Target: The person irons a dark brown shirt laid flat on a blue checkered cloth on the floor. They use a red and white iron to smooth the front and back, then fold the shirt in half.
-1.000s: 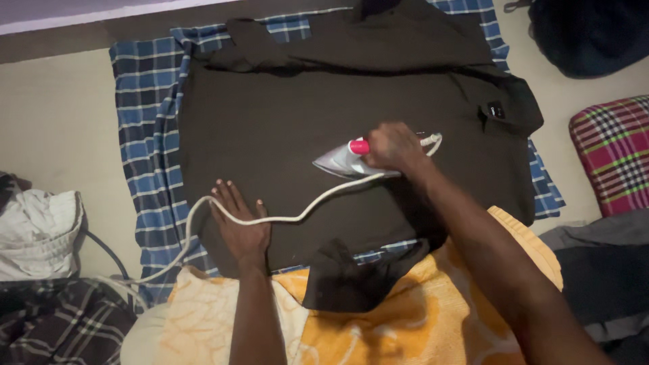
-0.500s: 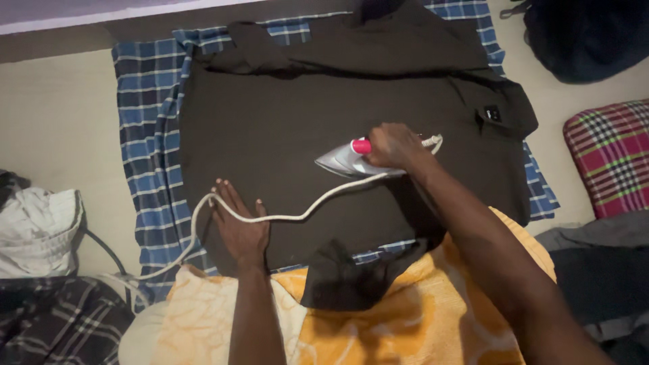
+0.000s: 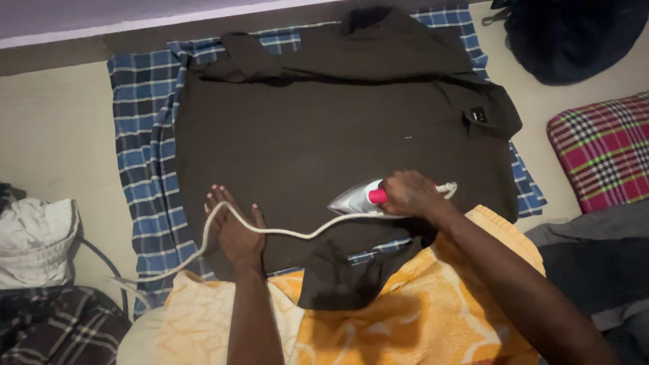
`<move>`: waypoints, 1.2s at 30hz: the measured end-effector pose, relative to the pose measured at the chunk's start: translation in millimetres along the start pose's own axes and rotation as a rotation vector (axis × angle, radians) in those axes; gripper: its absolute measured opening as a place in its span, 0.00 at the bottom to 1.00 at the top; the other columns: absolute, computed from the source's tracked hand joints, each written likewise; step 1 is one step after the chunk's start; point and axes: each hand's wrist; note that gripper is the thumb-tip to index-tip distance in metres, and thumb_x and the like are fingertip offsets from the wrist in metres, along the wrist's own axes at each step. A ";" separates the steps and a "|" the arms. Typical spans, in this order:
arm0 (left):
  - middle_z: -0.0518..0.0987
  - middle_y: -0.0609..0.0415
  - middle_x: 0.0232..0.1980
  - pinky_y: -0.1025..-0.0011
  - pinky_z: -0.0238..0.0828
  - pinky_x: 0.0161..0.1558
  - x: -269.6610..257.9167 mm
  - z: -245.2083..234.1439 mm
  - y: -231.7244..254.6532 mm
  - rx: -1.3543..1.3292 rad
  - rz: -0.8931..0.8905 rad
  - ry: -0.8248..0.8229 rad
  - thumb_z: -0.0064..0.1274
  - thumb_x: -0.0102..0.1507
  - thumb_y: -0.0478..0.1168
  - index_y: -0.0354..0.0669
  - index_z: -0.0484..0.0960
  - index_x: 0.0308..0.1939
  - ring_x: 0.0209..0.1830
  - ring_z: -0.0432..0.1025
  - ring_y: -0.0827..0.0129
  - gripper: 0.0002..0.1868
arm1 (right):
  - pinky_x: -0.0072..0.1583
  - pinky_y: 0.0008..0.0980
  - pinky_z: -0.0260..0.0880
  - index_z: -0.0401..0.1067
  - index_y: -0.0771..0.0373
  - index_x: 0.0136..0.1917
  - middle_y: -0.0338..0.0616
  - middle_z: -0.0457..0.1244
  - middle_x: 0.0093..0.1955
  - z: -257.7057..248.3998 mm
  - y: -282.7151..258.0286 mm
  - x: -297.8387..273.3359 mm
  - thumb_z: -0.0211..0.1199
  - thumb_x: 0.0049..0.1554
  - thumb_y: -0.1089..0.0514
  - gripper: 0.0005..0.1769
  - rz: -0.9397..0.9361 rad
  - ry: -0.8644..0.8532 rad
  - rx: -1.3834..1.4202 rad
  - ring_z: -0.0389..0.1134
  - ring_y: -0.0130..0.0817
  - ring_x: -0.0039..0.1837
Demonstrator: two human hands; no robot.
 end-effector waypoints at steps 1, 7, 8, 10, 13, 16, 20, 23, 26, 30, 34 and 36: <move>0.44 0.41 0.85 0.56 0.30 0.82 0.3 1.7 -1.1 -0.007 0.000 0.000 0.39 0.68 0.54 0.30 0.48 0.81 0.86 0.38 0.51 0.43 | 0.44 0.46 0.74 0.80 0.59 0.44 0.49 0.70 0.33 2.9 1.5 -4.5 0.67 0.52 0.45 0.16 -0.031 -0.014 -0.014 0.72 0.43 0.35; 0.46 0.37 0.85 0.55 0.30 0.82 3.0 5.2 -3.7 -0.008 0.024 0.018 0.37 0.68 0.53 0.27 0.49 0.80 0.85 0.39 0.49 0.43 | 0.45 0.42 0.75 0.82 0.58 0.44 0.48 0.71 0.33 13.2 4.9 -8.9 0.65 0.50 0.52 0.11 -0.092 0.073 -0.039 0.73 0.40 0.35; 0.46 0.36 0.85 0.54 0.30 0.82 2.1 5.1 -3.1 0.010 0.025 0.014 0.37 0.68 0.53 0.27 0.49 0.80 0.85 0.39 0.48 0.43 | 0.44 0.42 0.76 0.82 0.57 0.46 0.48 0.71 0.33 14.7 4.8 -8.8 0.65 0.50 0.53 0.11 -0.059 0.055 -0.030 0.73 0.39 0.34; 0.47 0.36 0.84 0.53 0.31 0.82 -1.1 5.2 -1.6 0.027 0.026 0.012 0.37 0.68 0.53 0.27 0.49 0.80 0.86 0.39 0.48 0.43 | 0.45 0.44 0.74 0.82 0.55 0.45 0.48 0.71 0.34 16.9 5.0 -8.4 0.65 0.51 0.52 0.11 -0.037 0.121 -0.003 0.72 0.41 0.34; 0.47 0.36 0.84 0.53 0.32 0.82 -1.1 3.5 -1.5 0.043 0.022 0.018 0.36 0.68 0.53 0.27 0.50 0.80 0.86 0.40 0.49 0.42 | 0.39 0.43 0.75 0.79 0.55 0.49 0.48 0.71 0.31 14.4 8.9 2.7 0.63 0.56 0.48 0.13 0.010 0.059 -0.070 0.71 0.40 0.32; 0.47 0.36 0.84 0.53 0.33 0.81 2.1 3.8 -0.9 0.083 0.026 0.001 0.36 0.68 0.53 0.28 0.50 0.79 0.84 0.40 0.48 0.42 | 0.37 0.38 0.70 0.80 0.56 0.44 0.47 0.68 0.29 14.1 19.3 18.5 0.64 0.56 0.44 0.15 0.001 0.101 -0.116 0.66 0.35 0.29; 0.47 0.36 0.83 0.53 0.32 0.80 2.6 2.3 -0.8 0.095 0.030 0.004 0.37 0.69 0.54 0.28 0.50 0.79 0.84 0.40 0.48 0.42 | 0.28 0.32 0.67 0.79 0.61 0.40 0.41 0.65 0.25 13.8 35.4 37.2 0.64 0.57 0.43 0.19 -0.196 0.337 -0.192 0.63 0.29 0.24; 0.47 0.36 0.84 0.54 0.32 0.82 0.3 -0.8 1.5 0.096 0.020 -0.007 0.37 0.70 0.54 0.29 0.50 0.80 0.85 0.40 0.49 0.41 | 0.29 0.34 0.67 0.78 0.60 0.39 0.42 0.65 0.25 6.5 40.8 53.7 0.62 0.59 0.46 0.17 -0.074 0.172 -0.183 0.63 0.29 0.24; 0.47 0.36 0.84 0.54 0.31 0.82 0.8 -3.4 2.9 0.090 0.015 -0.018 0.37 0.69 0.54 0.29 0.50 0.80 0.86 0.40 0.49 0.42 | 0.30 0.33 0.67 0.78 0.60 0.38 0.43 0.66 0.24 -2.5 43.6 64.6 0.62 0.58 0.46 0.17 -0.098 0.212 -0.095 0.64 0.31 0.23; 0.47 0.35 0.84 0.53 0.31 0.81 2.4 -4.8 3.8 0.057 0.011 -0.026 0.38 0.68 0.53 0.28 0.50 0.79 0.85 0.40 0.48 0.42 | 0.33 0.33 0.68 0.78 0.62 0.34 0.45 0.66 0.25 -14.6 46.4 76.3 0.65 0.55 0.45 0.19 -0.102 0.261 -0.153 0.65 0.33 0.25; 0.46 0.36 0.84 0.53 0.30 0.81 3.0 -5.2 2.4 0.041 0.014 -0.043 0.38 0.68 0.54 0.28 0.49 0.79 0.85 0.39 0.48 0.42 | 0.37 0.36 0.72 0.79 0.63 0.32 0.47 0.67 0.26 -28.9 49.9 88.8 0.63 0.56 0.48 0.18 -0.108 0.310 -0.152 0.68 0.36 0.27; 0.45 0.35 0.84 0.53 0.29 0.81 3.5 -5.3 1.9 0.063 0.027 -0.051 0.38 0.69 0.54 0.27 0.49 0.79 0.85 0.38 0.48 0.42 | 0.38 0.37 0.74 0.79 0.63 0.33 0.48 0.67 0.27 -36.2 49.5 94.7 0.63 0.56 0.49 0.17 -0.103 0.311 -0.136 0.69 0.38 0.28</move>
Point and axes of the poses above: each hand's wrist, its own x-axis towards the middle knuckle, its own z-axis out of the palm, y = z × x
